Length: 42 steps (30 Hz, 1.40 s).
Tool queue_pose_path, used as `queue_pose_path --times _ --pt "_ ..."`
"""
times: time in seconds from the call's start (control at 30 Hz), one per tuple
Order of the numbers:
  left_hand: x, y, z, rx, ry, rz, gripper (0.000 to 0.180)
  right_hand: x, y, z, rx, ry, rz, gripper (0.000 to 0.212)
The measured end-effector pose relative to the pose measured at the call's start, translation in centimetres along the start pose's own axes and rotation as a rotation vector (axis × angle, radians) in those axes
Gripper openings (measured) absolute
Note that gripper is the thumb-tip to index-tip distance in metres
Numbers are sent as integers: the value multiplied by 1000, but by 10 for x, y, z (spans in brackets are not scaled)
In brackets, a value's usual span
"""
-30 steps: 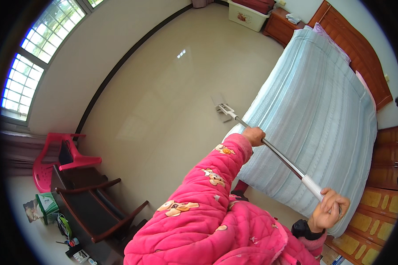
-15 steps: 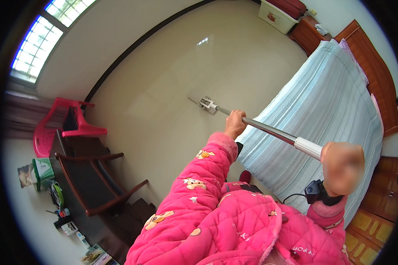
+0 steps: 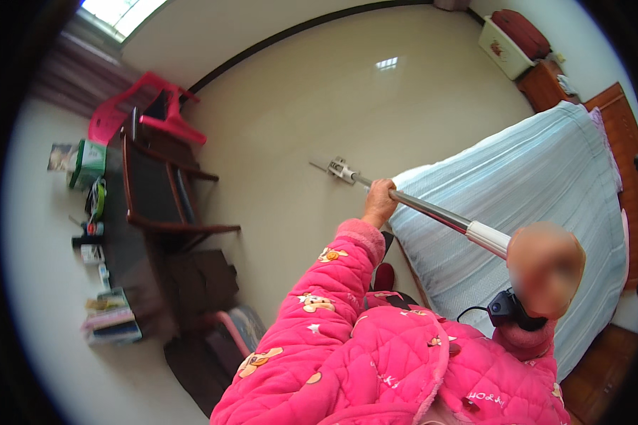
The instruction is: The person mops the tiled floor of a bedroom using a flat mop, moving around a bed, desk, and chair. The person then moves into an adjacent room and continues mopping near stacked sacks.
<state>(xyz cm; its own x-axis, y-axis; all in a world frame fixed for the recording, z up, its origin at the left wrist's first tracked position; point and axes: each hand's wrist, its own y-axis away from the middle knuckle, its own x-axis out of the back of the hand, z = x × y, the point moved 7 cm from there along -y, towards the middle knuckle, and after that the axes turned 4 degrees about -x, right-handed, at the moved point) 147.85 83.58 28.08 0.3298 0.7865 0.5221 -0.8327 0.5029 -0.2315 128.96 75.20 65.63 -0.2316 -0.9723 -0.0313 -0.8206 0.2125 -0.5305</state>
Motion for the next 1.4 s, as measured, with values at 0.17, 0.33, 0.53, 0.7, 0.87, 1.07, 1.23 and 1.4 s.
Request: queue_pose_path --times 0.17,0.33,0.53,0.7,0.87,1.07,1.23,1.4 --pt "0 72 12 -8 -16 74 24 -9 58 -28 -20 -76 -124 17" --pt "10 127 21 35 -99 2 25 -15 105 -49 -25 11 -85 15" --pt "30 187 26 44 -77 -20 27 -49 162 -73 -17 13 -77 10" --pt "52 262 20 95 -141 -42 18 -100 222 -100 32 96 -200 12" --pt "70 351 25 103 -213 18 19 -132 282 -124 21 33 -224 13" --pt "94 446 25 108 -174 76 19 -163 347 -163 -6 -62 -309 14" --pt "112 516 37 97 -207 115 23 -185 389 -196 1 -224 -508 21" --pt "93 609 66 203 -210 218 21 -168 447 -232 -31 -280 -593 22"
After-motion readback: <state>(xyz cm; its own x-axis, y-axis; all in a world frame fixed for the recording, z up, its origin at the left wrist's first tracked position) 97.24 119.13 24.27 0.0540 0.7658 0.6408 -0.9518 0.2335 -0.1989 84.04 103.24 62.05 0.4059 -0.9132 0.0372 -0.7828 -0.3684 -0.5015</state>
